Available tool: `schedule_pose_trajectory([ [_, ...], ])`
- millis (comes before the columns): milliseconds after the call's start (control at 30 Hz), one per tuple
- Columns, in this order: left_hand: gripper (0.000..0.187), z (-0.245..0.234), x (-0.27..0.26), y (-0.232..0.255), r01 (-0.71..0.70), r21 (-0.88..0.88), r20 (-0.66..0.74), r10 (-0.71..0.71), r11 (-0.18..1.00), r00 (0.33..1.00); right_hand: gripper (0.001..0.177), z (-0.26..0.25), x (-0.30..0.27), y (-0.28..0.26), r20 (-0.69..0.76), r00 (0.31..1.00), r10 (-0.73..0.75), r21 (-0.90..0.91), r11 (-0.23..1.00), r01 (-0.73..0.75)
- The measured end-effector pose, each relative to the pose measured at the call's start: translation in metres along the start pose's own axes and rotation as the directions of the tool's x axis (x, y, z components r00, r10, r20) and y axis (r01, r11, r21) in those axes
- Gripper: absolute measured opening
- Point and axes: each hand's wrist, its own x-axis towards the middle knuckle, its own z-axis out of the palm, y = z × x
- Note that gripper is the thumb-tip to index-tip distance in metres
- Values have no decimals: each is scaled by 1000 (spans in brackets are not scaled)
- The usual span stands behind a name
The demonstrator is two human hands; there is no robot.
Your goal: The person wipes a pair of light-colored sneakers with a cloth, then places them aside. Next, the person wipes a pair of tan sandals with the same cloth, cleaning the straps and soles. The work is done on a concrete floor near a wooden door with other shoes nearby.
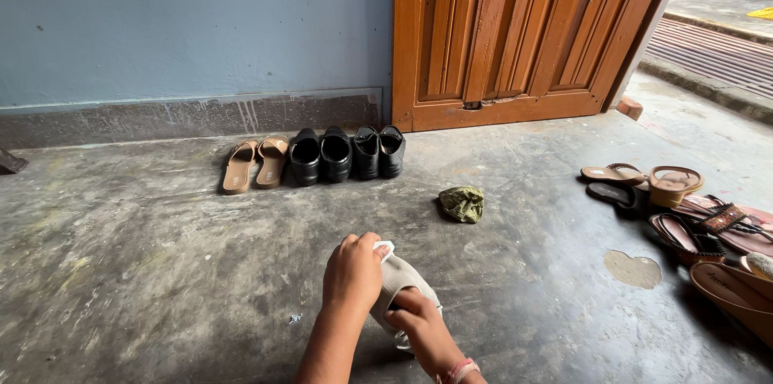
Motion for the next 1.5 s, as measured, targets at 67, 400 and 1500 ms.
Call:
schedule_pose_trajectory([
  [67, 28, 2, -6, 1, -4, 1, -64, 4, 1000, 998, 29, 4, 0, -11, -43, 965, 260, 583, 791, -187],
  [400, 27, 4, -41, 32, 52, -136, -230, -83, 989, 970, 44, -4, 3, -42, -91, 825, 558, 980, 196, -25],
  [1500, 14, 167, -108, -46, 184, -415, -125, -256, 891, 959, 67, -6, -40, 91, 69, 658, 750, 571, 511, -643],
])
